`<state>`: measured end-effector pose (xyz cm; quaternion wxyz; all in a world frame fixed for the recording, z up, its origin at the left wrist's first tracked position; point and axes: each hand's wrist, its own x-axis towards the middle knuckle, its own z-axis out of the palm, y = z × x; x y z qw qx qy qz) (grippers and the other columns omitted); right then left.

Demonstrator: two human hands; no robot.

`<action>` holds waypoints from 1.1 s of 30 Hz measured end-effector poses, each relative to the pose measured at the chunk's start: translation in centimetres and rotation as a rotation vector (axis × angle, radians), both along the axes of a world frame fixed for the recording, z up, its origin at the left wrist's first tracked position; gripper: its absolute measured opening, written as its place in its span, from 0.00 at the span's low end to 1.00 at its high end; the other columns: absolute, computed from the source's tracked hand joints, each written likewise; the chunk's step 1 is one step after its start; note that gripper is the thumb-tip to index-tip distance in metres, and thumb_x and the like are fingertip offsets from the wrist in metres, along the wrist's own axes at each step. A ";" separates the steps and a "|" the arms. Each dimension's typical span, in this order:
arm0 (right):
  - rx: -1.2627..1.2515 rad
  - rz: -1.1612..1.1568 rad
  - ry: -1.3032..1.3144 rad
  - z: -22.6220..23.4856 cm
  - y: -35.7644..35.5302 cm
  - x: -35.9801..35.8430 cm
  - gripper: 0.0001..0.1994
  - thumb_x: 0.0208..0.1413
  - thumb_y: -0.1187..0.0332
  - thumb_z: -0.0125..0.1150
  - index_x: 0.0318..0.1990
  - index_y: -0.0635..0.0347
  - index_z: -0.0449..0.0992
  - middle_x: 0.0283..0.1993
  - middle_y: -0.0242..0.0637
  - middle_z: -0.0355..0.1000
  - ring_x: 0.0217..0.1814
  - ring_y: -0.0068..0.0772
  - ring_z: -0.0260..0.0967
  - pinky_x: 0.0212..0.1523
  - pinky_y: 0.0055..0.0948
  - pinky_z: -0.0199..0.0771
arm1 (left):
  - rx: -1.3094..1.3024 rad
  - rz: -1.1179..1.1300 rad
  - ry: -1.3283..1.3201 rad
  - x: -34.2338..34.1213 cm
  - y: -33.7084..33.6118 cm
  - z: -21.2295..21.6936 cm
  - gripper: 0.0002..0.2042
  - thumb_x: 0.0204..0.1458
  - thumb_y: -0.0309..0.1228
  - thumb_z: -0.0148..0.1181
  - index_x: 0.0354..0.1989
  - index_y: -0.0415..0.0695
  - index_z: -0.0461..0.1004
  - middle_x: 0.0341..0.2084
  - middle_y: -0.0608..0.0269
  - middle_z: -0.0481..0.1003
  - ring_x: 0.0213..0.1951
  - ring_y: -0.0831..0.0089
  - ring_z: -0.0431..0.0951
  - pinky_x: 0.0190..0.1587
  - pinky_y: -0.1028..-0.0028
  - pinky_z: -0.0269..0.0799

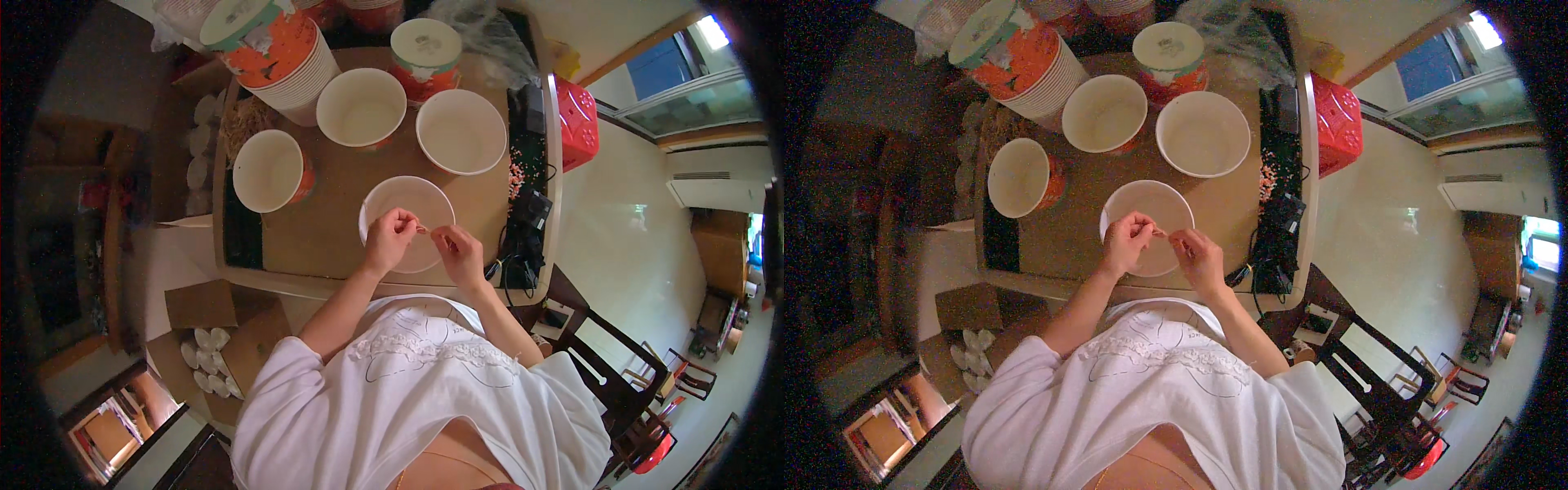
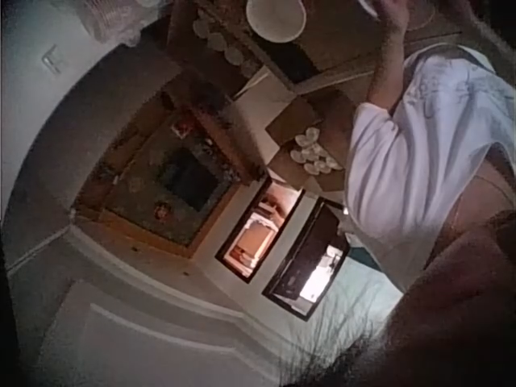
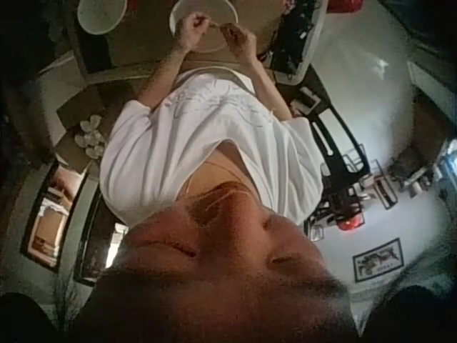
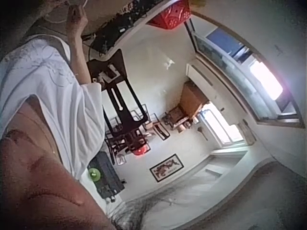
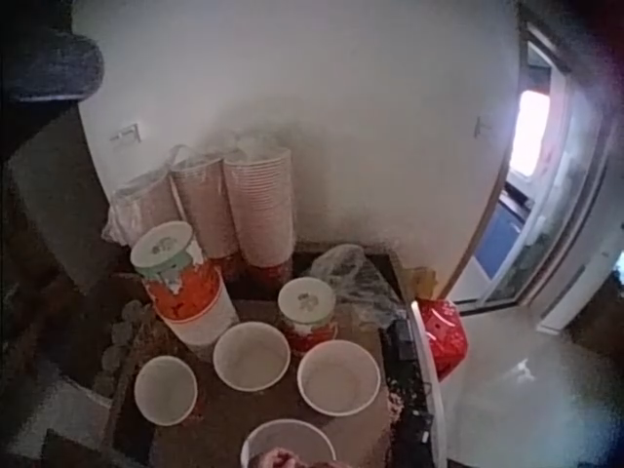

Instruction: Attaching strings to paper buckets for packaging.

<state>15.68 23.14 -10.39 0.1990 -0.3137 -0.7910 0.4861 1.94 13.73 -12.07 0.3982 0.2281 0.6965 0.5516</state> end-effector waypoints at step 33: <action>0.075 0.150 -0.023 2.2 1.0 1.9 0.07 0.47 0.75 0.60 0.35 0.57 0.74 0.35 0.39 0.70 0.29 0.37 0.69 0.28 0.29 0.70 | -0.071 -0.308 0.542 0.1 -1.7 7.4 0.04 0.46 0.24 0.60 0.30 0.39 0.74 0.24 0.63 0.70 0.23 0.76 0.70 0.27 0.76 0.67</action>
